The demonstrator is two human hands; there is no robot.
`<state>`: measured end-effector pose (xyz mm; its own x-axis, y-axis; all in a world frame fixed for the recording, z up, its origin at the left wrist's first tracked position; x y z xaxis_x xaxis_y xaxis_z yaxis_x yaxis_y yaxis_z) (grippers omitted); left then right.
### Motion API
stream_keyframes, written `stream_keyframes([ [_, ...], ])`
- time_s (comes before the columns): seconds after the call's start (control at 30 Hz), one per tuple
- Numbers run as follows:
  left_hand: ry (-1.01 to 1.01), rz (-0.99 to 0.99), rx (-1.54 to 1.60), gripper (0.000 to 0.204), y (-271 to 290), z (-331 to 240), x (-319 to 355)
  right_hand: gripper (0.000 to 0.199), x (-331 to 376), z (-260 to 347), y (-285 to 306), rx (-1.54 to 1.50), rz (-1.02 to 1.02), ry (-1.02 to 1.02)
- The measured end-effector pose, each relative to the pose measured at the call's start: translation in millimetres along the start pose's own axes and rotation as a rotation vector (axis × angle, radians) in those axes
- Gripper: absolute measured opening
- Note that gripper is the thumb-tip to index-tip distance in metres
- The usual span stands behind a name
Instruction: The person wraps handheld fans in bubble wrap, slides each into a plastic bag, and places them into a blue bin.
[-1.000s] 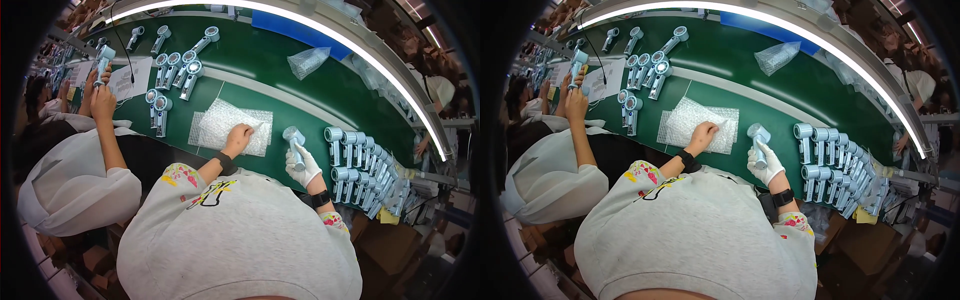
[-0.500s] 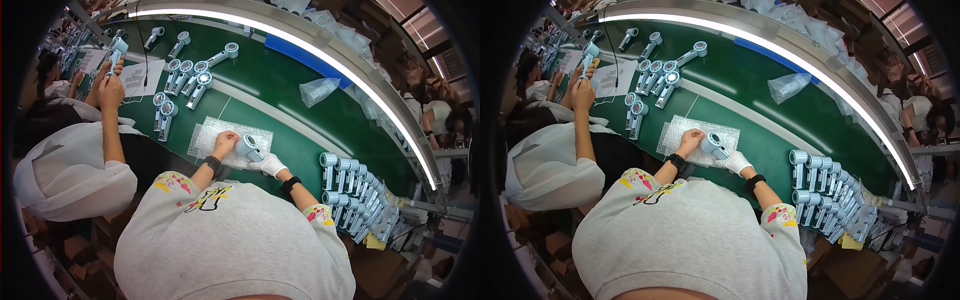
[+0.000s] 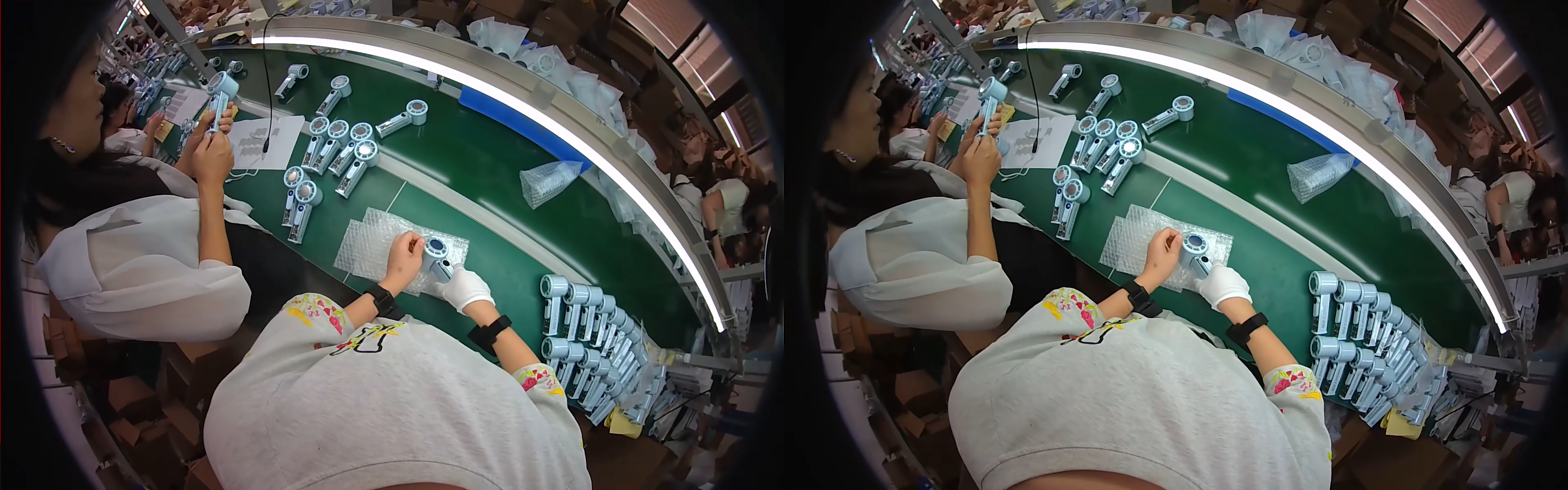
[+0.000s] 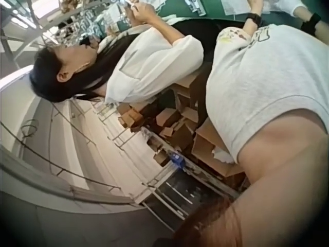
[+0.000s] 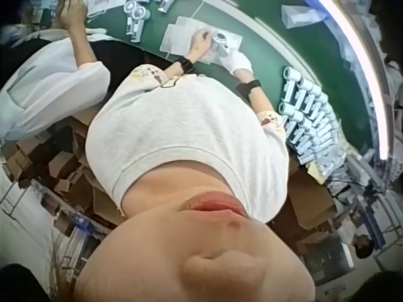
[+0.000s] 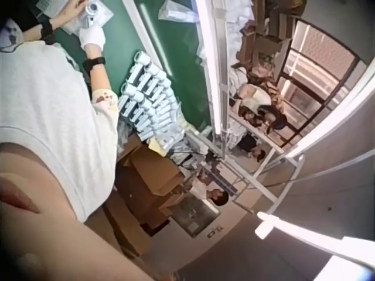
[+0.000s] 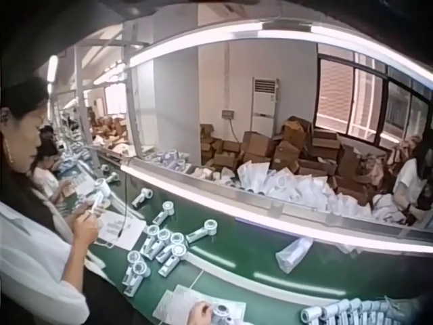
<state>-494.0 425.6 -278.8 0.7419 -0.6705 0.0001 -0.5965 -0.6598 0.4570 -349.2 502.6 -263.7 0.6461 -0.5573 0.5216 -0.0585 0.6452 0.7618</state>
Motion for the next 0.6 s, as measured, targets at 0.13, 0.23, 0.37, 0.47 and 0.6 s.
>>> stream_keyframes([
  [0.13,0.136,0.047,0.137,0.019,-11,54,-5,0.051,3,-25,-16,-0.5,0.131,-0.083],
  [0.23,0.229,0.151,0.224,0.022,-10,79,-8,0.051,25,-22,-2,-0.604,0.137,-0.162],
  [0.37,0.369,0.324,0.325,0.022,-19,70,-7,0.05,13,-22,-4,-0.662,0.032,-0.036],
  [0.47,0.469,0.339,0.314,0.022,-14,73,-13,0.049,-15,-15,-23,-0.51,-0.063,0.111],
  [0.6,0.5,0.209,0.227,0.02,0,75,-15,0.046,-25,5,-29,-0.166,-0.124,0.178],
])
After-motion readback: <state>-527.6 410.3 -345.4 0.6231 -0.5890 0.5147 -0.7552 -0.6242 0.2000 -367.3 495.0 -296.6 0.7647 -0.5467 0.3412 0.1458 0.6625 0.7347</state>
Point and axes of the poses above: each hand's wrist, its own x-axis away from the middle knuckle, its own y-axis out of the back of the hand, z = x × y, the point moved 9 cm from there along -x, towards the middle knuckle, and after that the axes turned 5 degrees about -x, right-handed, at the moved point
